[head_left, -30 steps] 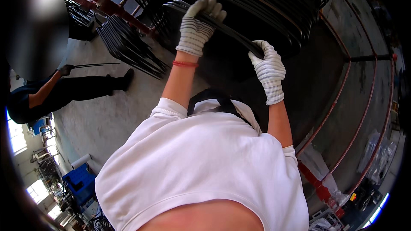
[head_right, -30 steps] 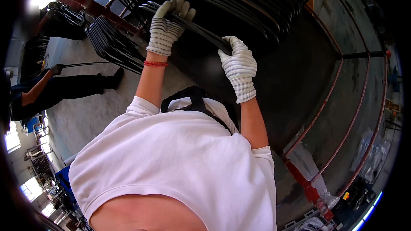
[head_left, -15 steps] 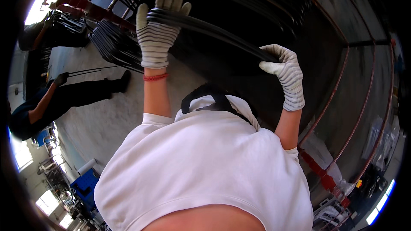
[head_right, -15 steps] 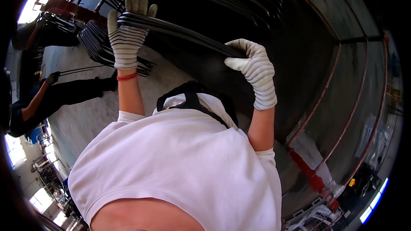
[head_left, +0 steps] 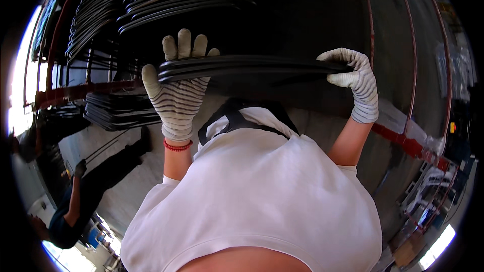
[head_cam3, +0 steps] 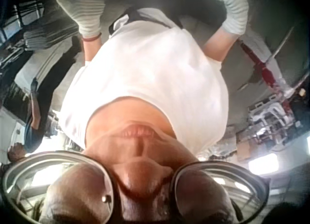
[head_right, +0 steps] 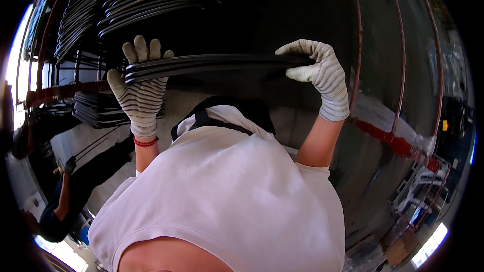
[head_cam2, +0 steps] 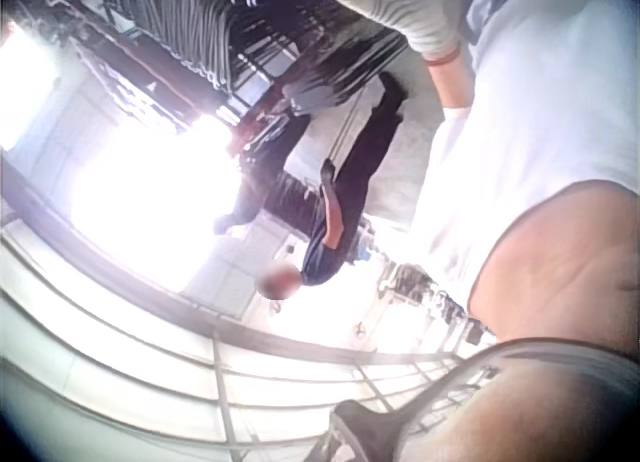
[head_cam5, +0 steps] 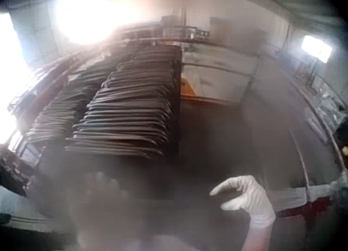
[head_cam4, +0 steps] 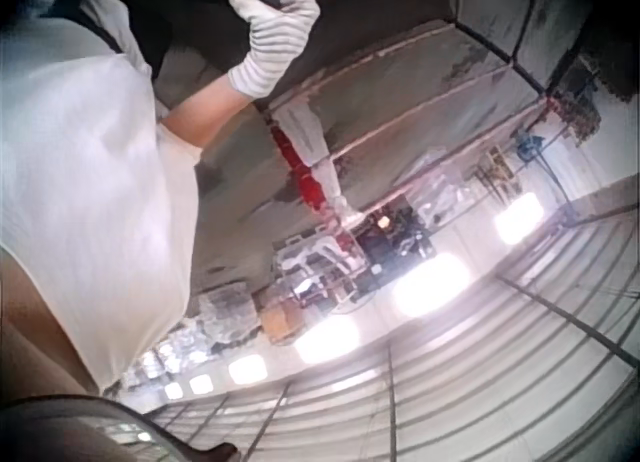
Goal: The person selects a long, thin metal rod from a large stack of similar rods. They then place the rod onto a wooden workbench and bend it into a U-shape using a metal jig as a guide. The person repeats this bending process for multiple rods, handling them one at a time.
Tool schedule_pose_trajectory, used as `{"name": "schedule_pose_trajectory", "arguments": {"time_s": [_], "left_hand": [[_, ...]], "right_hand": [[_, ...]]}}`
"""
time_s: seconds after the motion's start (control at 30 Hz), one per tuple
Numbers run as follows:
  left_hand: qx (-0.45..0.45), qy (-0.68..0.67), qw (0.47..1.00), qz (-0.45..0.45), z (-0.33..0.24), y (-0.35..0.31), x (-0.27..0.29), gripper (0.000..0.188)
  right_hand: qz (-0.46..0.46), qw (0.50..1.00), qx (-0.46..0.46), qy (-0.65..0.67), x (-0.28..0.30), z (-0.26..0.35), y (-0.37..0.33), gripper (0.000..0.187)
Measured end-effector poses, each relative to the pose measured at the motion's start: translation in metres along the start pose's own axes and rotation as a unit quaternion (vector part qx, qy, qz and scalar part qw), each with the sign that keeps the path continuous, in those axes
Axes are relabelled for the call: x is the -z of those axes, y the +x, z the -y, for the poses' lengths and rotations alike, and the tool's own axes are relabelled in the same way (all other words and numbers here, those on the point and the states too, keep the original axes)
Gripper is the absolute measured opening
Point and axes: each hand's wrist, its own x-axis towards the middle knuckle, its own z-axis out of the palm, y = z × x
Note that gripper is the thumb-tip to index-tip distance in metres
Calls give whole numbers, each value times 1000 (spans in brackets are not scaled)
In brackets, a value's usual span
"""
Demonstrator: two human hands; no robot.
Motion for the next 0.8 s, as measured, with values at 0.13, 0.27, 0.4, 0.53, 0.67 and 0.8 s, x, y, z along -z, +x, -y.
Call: {"name": "schedule_pose_trajectory", "arguments": {"time_s": [0.13,0.27,0.4,0.53,0.67,0.8], "left_hand": [[59,-22,998,-4,52,16,-11,51],[119,-46,992,-10,102,28,-20,45],[176,-62,982,-23,152,37,-34,40],[225,-80,971,-9,190,46,-42,33],[252,-101,962,8,233,53,-48,28],[283,-116,952,-23,269,61,-61,22]], "right_hand": [[-29,999,-17,2,49,-24,-39,37],[-82,996,-30,-17,85,-44,-79,39],[-146,987,-36,-54,119,-60,-116,38],[-220,971,-4,-98,142,-74,-137,36],[-288,956,-2,-53,170,-97,-159,41],[-515,833,54,-194,179,-136,-167,60]]}}
